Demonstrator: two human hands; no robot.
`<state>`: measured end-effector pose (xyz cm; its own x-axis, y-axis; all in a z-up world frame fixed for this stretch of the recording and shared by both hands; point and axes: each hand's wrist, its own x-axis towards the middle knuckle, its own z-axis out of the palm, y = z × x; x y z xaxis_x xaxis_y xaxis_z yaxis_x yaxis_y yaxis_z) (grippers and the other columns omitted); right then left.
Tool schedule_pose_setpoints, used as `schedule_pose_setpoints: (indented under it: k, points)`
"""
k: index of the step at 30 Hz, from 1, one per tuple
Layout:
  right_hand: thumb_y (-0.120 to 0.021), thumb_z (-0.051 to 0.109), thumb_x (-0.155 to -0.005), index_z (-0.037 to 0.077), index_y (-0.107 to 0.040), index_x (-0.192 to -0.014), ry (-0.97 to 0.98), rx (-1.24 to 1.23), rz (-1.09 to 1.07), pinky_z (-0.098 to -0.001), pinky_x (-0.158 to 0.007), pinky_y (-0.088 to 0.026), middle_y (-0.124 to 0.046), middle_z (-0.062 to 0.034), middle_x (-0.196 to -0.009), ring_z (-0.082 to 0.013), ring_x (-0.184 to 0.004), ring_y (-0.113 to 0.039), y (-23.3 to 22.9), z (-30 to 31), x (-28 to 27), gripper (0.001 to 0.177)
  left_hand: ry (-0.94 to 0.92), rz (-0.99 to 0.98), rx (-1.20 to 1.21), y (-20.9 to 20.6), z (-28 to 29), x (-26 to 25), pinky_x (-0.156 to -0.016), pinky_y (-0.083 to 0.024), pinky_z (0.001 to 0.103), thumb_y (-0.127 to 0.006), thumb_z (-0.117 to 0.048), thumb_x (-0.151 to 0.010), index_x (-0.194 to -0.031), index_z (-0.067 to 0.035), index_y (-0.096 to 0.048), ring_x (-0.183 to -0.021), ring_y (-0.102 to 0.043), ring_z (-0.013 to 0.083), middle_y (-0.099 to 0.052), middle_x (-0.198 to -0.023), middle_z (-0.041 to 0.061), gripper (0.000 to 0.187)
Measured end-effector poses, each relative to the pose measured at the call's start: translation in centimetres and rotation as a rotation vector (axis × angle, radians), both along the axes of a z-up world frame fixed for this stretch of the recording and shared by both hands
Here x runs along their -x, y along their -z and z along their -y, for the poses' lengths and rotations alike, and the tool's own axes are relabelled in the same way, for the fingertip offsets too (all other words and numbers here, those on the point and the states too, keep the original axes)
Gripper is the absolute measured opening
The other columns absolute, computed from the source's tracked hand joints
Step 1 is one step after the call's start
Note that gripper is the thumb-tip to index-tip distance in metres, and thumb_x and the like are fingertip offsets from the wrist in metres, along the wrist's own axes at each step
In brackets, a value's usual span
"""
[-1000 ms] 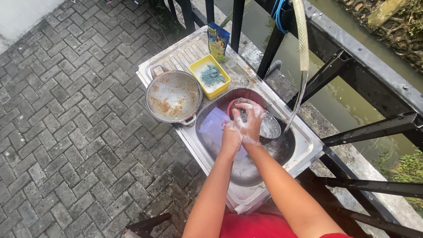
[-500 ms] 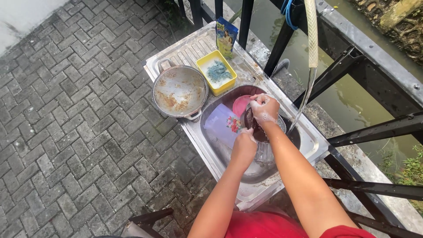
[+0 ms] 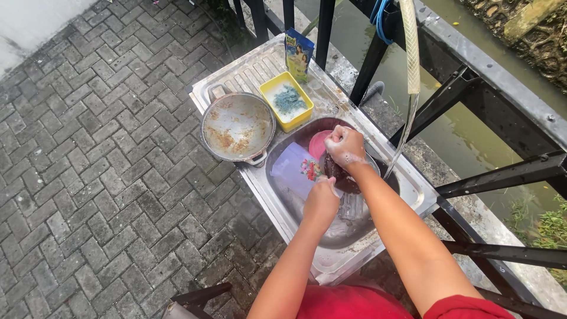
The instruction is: Washing and rinsing various pots and bowls in an outdoor sink using a sponge and soap
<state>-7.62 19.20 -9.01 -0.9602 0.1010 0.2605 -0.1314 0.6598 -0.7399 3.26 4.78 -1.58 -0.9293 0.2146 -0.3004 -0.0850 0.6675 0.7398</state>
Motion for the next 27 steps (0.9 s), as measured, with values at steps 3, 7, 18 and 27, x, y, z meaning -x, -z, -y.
schedule_pose_setpoints:
  k: [3, 7, 18, 27]
  points:
    - [-0.076, 0.026, -0.07, 0.018, -0.052, -0.061, -0.017, 0.002, -0.019, -0.0367, -0.073, -0.053, -0.064, -0.002, -0.065, -0.028, -0.071, -0.067, -1.2, 2.0, -2.4, 0.027, -0.035, 0.037, 0.019, 3.3, 0.3, -0.3, -0.079, -0.06, 0.053, -0.037, -0.026, -0.104, -0.104, 0.003, -0.062, -0.095, -0.072, 0.0441, -0.071, -0.09, 0.027, 0.038]
    - [-0.073, 0.024, -0.073, 0.013, -0.053, -0.062, 0.123, 0.141, 0.03, -0.0367, -0.081, -0.052, -0.071, -0.0031, -0.073, -0.0285, -0.081, -0.07, 2.2, -1.5, 0.7, 0.025, -0.06, 0.059, -0.004, -0.4, 0.1, -0.6, -0.085, -0.059, 0.052, -0.036, -0.029, -0.107, -0.107, 0.003, -0.062, -0.101, -0.071, 0.0427, -0.072, -0.094, 0.027, 0.041]
    - [-0.075, 0.017, -0.083, 0.016, -0.05, -0.072, 0.243, 0.272, -0.25, -0.0376, -0.103, -0.049, -0.079, -0.001, -0.094, -0.0231, -0.1, -0.074, -6.4, 1.3, -1.6, 0.027, -0.055, 0.108, -0.082, -0.8, 0.2, 3.6, -0.095, -0.053, 0.05, -0.041, -0.036, -0.104, -0.11, -0.007, -0.072, -0.112, -0.067, 0.0392, -0.074, -0.101, 0.023, 0.043]
    - [-0.082, 0.017, -0.089, 0.014, -0.075, -0.089, 0.056, 0.323, -0.378, -0.0389, -0.112, -0.041, -0.079, -0.0034, -0.096, -0.0192, -0.098, -0.074, -4.9, 1.4, -1.7, 0.008, -0.225, 0.17, -0.236, 2.3, -0.4, 3.9, -0.08, -0.048, 0.049, -0.037, -0.038, -0.104, -0.1, -0.006, -0.071, -0.097, -0.067, 0.0422, -0.073, -0.091, 0.024, 0.047]
